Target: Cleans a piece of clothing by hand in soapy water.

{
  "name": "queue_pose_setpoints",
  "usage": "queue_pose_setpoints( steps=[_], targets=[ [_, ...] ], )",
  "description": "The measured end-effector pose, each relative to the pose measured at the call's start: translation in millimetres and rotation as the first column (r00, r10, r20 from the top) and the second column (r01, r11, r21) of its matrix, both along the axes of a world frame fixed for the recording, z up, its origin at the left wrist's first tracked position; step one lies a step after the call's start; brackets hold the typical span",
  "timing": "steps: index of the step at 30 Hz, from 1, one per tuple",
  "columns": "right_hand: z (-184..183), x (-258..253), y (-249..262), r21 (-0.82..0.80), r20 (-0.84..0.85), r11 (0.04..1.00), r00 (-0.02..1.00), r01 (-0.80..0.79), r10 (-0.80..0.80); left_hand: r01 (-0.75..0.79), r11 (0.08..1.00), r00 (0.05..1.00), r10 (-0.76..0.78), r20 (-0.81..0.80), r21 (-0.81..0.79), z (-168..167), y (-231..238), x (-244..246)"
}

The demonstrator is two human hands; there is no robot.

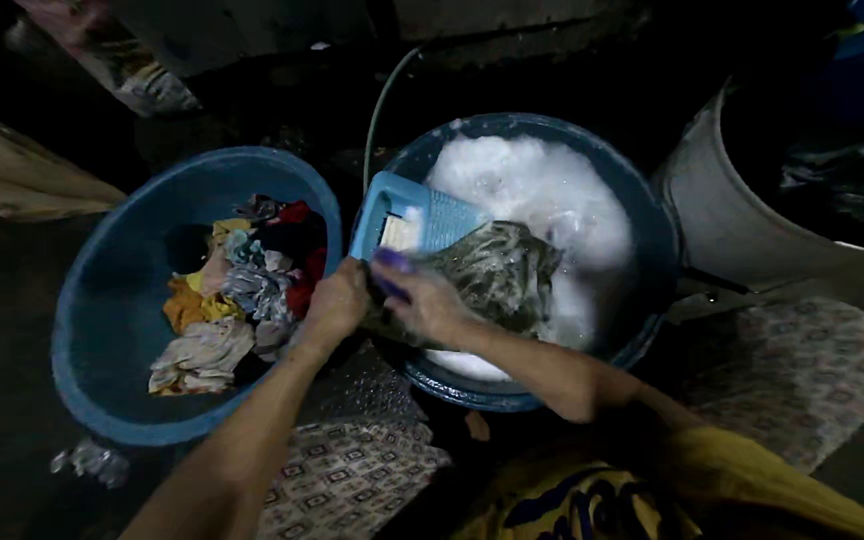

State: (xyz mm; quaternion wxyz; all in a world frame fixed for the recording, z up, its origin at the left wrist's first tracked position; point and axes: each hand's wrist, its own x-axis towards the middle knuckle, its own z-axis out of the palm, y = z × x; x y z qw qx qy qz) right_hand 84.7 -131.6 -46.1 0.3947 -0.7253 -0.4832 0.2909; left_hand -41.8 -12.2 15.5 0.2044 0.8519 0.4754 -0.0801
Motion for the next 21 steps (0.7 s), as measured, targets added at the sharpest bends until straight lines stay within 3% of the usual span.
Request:
queue_pose_setpoints(
  steps=[2, 4, 6, 7, 10, 12, 14, 16, 18, 20, 21],
  targets=[
    [-23.6, 9.0, -5.9, -0.042, -0.024, 0.997, 0.998, -0.067, 0.066, -0.028, 0.999, 0.998, 0.026, 0.059, 0.018, 11.3, 8.0, -12.9],
    [-59.4, 71.2, -21.1, -0.111, 0.017, 0.991, 0.997, 0.073, -0.071, -0.046, 0.999, 0.993, 0.046, 0.109, -0.001, 18.4, 11.7, -18.4],
    [-81.6, 118.0, -40.8, -0.231, 0.069, 0.949, 0.976, 0.216, -0.205, 0.076, 0.997, 0.99, -0.074, 0.124, -0.012, 17.8, 4.7, -12.5],
    [-75.6, 128.3, -42.1, -0.275, 0.095, 0.923, 0.963, 0.27, -0.253, 0.195, 0.981, 0.971, -0.191, 0.143, -0.017, 19.1, -0.9, 0.5],
    [-14.6, 100.6, -42.5, -0.147, 0.041, 0.961, 0.972, 0.233, -0.23, 0.488, 0.871, 0.83, -0.444, 0.337, -0.057, 26.1, -30.7, 41.1],
    [24.4, 75.3, -44.4, 0.019, -0.139, 0.99, 0.981, 0.139, -0.135, 0.515, 0.854, 0.76, -0.416, 0.498, -0.073, 34.6, -47.0, 54.7],
    [63.5, 74.2, -51.9, 0.084, -0.367, 0.98, 0.92, 0.178, -0.136, 0.49, 0.85, 0.742, -0.289, 0.604, -0.195, 43.9, -56.2, 57.8],
    [125.8, 93.4, -68.2, 0.081, -0.647, 0.929, 0.728, 0.36, -0.226, 0.493, 0.783, 0.782, -0.207, 0.588, -0.379, 51.0, -68.0, 61.7],
    [188.5, 112.5, -85.8, 0.117, -0.836, 0.824, 0.503, 0.555, -0.22, 0.524, 0.708, 0.816, -0.256, 0.519, -0.474, 49.6, -83.9, 66.3],
    [232.5, 126.9, -102.3, 0.286, -0.874, 0.725, 0.481, 0.626, -0.07, 0.589, 0.657, 0.801, -0.399, 0.446, -0.471, 41.6, -94.5, 69.1],
    [246.1, 134.0, -110.4, 0.433, -0.825, 0.672, 0.565, 0.601, 0.026, 0.602, 0.644, 0.798, -0.464, 0.384, -0.472, 38.9, -98.8, 70.2]
  ],
)
